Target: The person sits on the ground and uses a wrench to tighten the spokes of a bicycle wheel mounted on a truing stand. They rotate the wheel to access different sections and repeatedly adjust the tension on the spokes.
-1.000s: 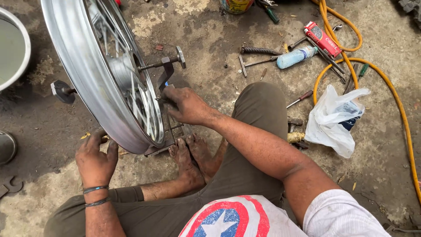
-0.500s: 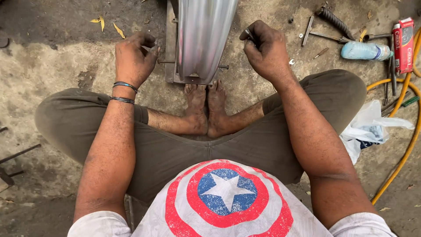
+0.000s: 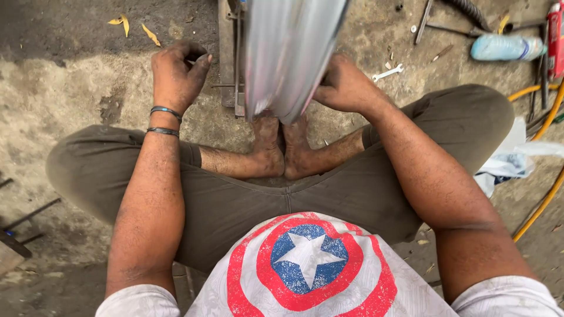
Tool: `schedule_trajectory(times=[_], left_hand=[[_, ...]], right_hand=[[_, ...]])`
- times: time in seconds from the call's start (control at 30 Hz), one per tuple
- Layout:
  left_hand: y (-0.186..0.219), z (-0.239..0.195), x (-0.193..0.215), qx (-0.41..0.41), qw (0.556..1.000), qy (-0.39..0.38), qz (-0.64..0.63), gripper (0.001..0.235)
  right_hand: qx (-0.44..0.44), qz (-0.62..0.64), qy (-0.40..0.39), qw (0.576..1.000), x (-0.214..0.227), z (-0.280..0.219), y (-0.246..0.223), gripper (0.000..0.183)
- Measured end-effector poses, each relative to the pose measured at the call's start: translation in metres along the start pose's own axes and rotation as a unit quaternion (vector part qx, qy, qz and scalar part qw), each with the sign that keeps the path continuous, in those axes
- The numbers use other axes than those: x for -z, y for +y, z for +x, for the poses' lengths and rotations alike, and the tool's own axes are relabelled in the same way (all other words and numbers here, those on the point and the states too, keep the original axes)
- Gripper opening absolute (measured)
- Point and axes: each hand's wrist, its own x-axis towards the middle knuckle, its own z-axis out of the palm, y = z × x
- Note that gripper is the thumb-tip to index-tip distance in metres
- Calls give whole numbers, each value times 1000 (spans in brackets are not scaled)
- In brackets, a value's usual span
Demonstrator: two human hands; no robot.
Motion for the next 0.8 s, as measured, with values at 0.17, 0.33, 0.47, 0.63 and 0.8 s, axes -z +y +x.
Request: schedule_trajectory(times=[0.17,0.33,0.47,0.63,0.8], left_hand=[[-25,-4,-1,-8,999,-29,27,9],[-59,-9,-3,-29,997,-22,69,16],[-60,-9,-4,36,998,-42,28,20],[-56,-9,-4,-15,998,-43,47,18],[-52,-9,-5,-86,990,-13,108,17]], right_hand=[[-123,-9,-104,987,-7,9,11,31],[-63,-4,-65,996,-8,7,10,30],[-58,-4,-60,997,-9,5,9,32],[-62,-12,-66,996,-9,4,11,33],[-53,-4,-75,996,-9,4,15,32]])
